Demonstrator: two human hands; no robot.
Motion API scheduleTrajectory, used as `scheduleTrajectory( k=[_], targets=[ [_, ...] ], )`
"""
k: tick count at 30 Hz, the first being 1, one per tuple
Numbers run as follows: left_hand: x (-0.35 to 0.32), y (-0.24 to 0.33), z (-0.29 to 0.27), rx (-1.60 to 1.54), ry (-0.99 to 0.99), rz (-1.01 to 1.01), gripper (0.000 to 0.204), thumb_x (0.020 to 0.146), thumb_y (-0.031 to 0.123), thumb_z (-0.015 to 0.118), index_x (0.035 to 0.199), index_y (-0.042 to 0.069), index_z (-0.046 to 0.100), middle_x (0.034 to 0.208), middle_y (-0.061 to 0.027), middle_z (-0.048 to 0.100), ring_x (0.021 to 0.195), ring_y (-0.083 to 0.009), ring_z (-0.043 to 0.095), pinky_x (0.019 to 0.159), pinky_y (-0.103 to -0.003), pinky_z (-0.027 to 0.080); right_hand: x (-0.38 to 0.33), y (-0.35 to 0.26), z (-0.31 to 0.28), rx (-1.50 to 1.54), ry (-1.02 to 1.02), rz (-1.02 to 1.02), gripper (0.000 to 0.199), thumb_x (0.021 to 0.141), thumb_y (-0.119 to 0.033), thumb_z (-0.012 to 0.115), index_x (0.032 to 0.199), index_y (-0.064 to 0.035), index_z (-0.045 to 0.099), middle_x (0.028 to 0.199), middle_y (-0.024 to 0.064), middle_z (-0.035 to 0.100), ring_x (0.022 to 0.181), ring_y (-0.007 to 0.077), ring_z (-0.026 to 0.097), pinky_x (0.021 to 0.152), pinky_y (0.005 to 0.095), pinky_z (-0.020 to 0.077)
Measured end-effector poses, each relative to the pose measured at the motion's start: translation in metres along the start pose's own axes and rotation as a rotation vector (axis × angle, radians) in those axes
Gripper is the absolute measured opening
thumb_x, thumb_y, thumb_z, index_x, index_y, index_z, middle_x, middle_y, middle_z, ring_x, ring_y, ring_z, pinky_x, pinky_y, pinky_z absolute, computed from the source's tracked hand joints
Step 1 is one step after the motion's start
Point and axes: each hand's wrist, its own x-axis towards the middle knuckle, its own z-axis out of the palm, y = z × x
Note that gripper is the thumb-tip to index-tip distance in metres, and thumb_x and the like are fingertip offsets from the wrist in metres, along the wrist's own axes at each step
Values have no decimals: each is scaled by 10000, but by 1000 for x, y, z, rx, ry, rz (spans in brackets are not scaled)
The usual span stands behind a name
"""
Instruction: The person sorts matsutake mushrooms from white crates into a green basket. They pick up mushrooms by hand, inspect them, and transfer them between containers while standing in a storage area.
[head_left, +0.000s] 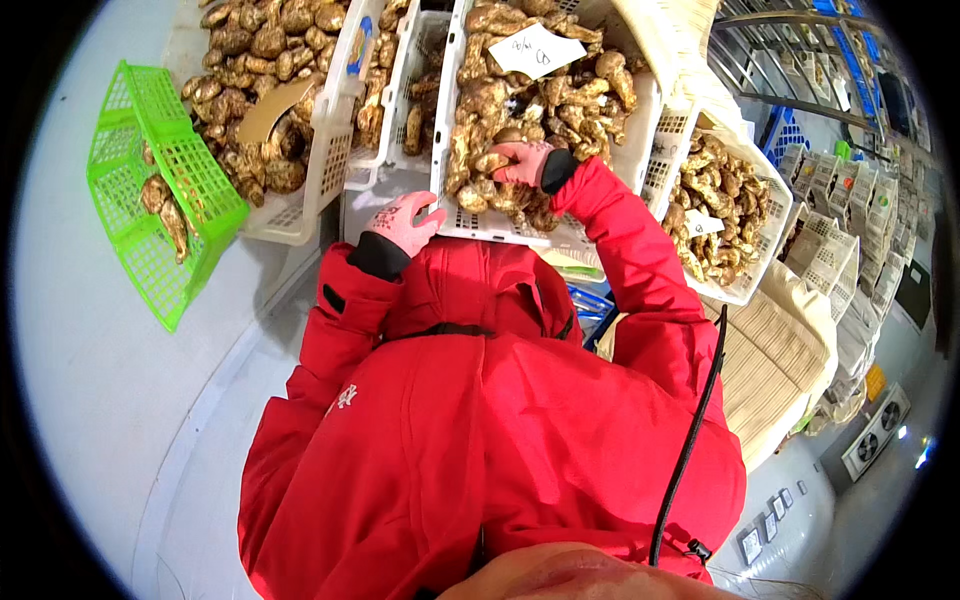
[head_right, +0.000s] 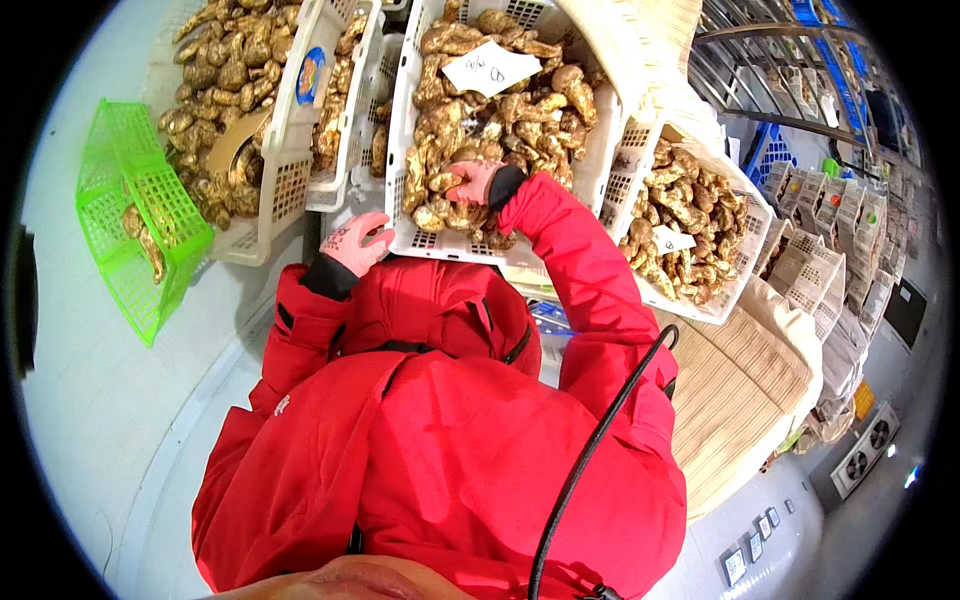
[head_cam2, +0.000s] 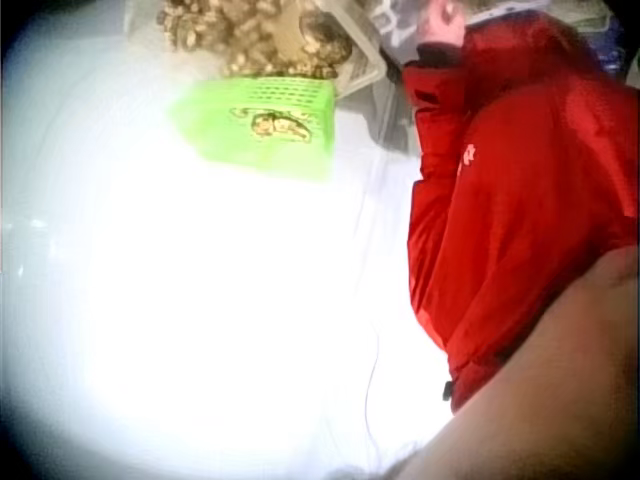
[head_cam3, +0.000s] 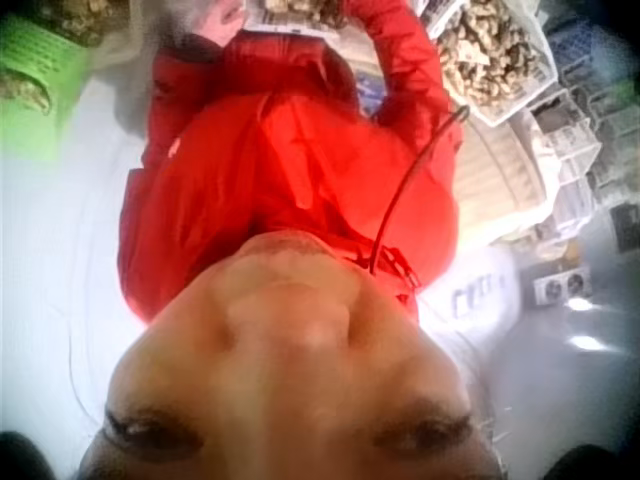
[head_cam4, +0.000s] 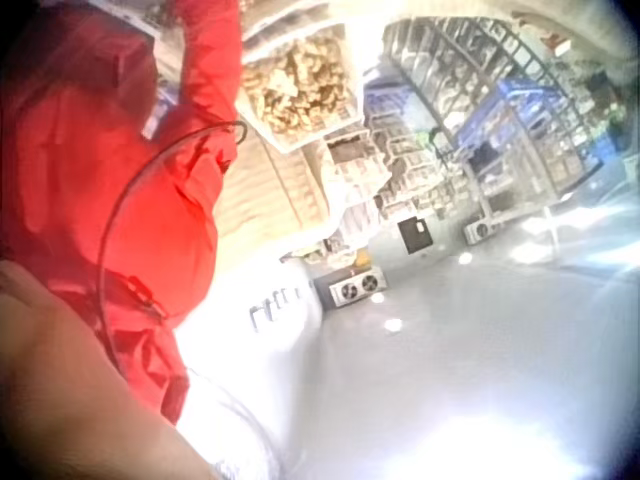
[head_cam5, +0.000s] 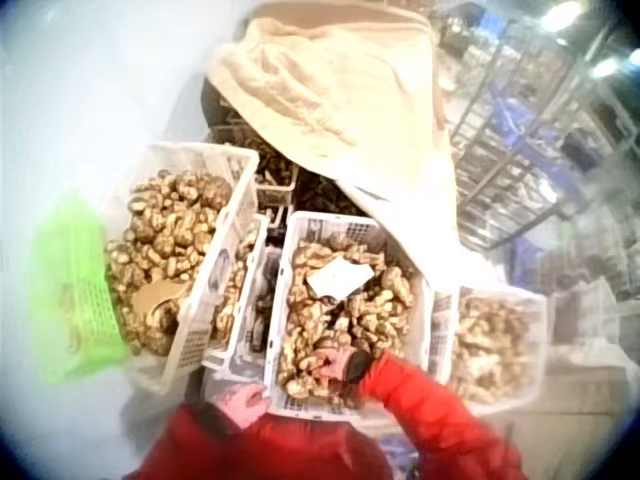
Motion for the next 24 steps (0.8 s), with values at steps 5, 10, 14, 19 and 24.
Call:
scheduleTrajectory(
  k=[5,10,14,19,24],
  targets=[
    [18,17,15,-183,311,44,442,731,231,581,1091,20,435,1069,-141,475,974,-270,468,814,-330,383,-58,-10,-68,-378,853,215,504,736,-359,525,1109,-27,457,1059,158,518,929,227,525,815,290,403],
    [99,-15,43,-957,441,36,444,755,18,514,1164,9,344,1068,-92,456,887,-131,492,695,-215,410,-85,48,-109,-561,1324,486,498,713,-324,531,1113,-40,453,981,199,535,893,307,521,775,352,408],
    [104,33,30,-1034,368,-144,399,760,25,513,1134,-4,376,964,-74,510,768,-108,501,630,-205,406,-79,37,-84,-789,1403,317,409,726,-233,544,1077,-32,484,1004,172,529,942,277,503,809,326,396],
    [112,-20,67,-703,609,-31,465,751,125,550,1155,-11,366,1018,-129,512,874,-177,501,739,-261,399,-1,-23,-123,-710,1108,-26,315,718,-205,550,1013,-99,519,1000,118,531,913,275,504,789,340,404],
    [110,-8,77,-344,677,-47,459,717,152,558,1122,6,397,1019,-201,476,941,-307,468,794,-351,385,52,18,-198,-935,669,587,431,699,-314,545,1076,-109,498,1059,110,516,986,258,482,835,342,381]
  ],
)
